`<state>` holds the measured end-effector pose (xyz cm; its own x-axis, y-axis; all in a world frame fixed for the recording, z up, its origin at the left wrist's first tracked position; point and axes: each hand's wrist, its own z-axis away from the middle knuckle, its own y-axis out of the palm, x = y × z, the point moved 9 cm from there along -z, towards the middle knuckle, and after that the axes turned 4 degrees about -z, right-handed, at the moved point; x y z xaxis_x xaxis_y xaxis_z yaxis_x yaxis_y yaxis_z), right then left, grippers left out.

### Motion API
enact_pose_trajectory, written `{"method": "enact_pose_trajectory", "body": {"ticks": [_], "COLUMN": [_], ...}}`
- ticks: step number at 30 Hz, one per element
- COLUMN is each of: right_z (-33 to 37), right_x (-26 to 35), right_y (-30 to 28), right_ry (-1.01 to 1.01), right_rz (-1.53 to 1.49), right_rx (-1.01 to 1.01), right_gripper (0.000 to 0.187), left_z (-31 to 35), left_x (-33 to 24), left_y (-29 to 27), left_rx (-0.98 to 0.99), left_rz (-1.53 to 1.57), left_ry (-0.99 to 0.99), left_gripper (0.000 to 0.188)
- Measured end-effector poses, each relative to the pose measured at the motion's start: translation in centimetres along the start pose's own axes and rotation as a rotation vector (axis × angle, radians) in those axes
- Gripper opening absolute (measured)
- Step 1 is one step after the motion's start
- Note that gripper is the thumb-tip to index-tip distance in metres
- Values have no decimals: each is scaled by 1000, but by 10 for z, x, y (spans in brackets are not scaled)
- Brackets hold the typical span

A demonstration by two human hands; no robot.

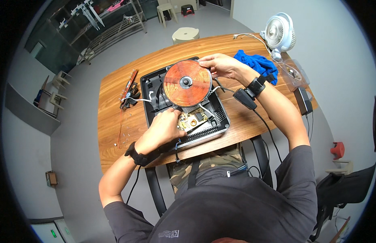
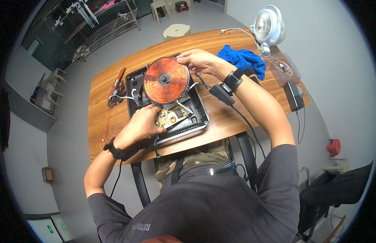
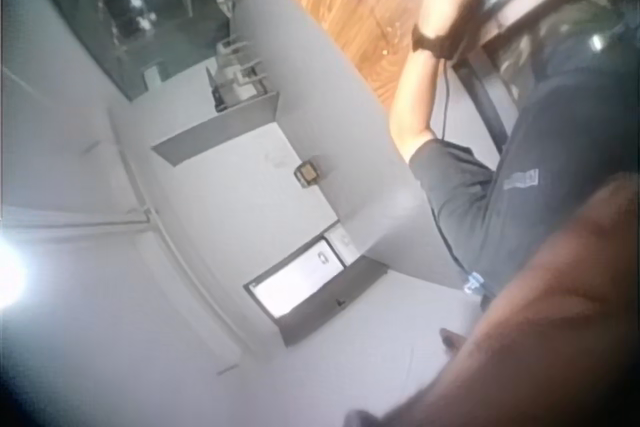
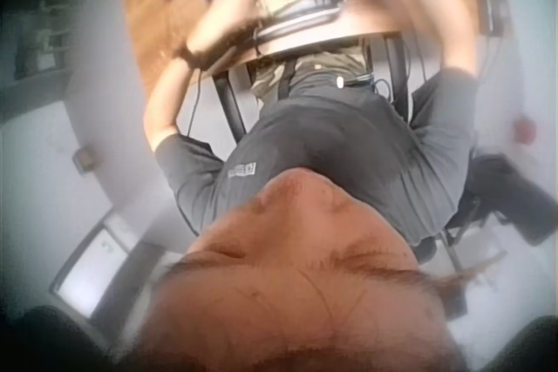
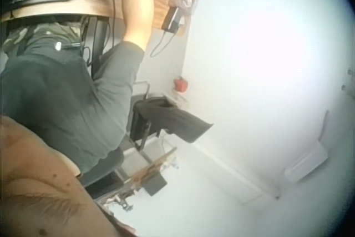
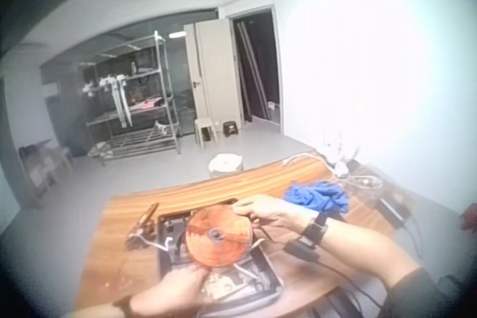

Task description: The person wipes the interior of a black plastic device housing with a blue cloth, then places a copper-colored circular component inside. They use a screwdriver to fasten screws around the component, securing it within the housing.

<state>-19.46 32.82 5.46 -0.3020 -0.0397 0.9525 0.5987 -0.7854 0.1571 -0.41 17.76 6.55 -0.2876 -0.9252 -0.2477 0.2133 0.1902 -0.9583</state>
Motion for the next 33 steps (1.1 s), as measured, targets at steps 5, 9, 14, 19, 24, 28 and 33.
{"method": "enact_pose_trajectory", "body": {"ticks": [5,9,14,19,24,28,33], "right_z": [6,17,21,21,20,11,3], "right_x": [1,11,16,15,11,7,3], "right_y": [-12,-10,-16,-18,-9,-9,1], "right_ry": [0,-30,-44,-40,-21,-19,-13], "right_rz": [-52,-99,-78,-85,-93,-83,-95], "right_rx": [62,58,44,11,48,61,50], "right_gripper": [34,32,33,33,32,31,32], "left_z": [1,2,-7,-15,-3,9,12], "left_x": [0,2,4,11,26,40,51], "left_y": [-18,-30,-30,-24,-21,-21,-9], "left_rx": [-49,-50,-19,-35,82,115,54], "left_rz": [112,200,254,280,304,324,311], "left_ry": [103,90,115,169,143,91,77], "left_gripper": [63,67,74,74,75,75,75]}}
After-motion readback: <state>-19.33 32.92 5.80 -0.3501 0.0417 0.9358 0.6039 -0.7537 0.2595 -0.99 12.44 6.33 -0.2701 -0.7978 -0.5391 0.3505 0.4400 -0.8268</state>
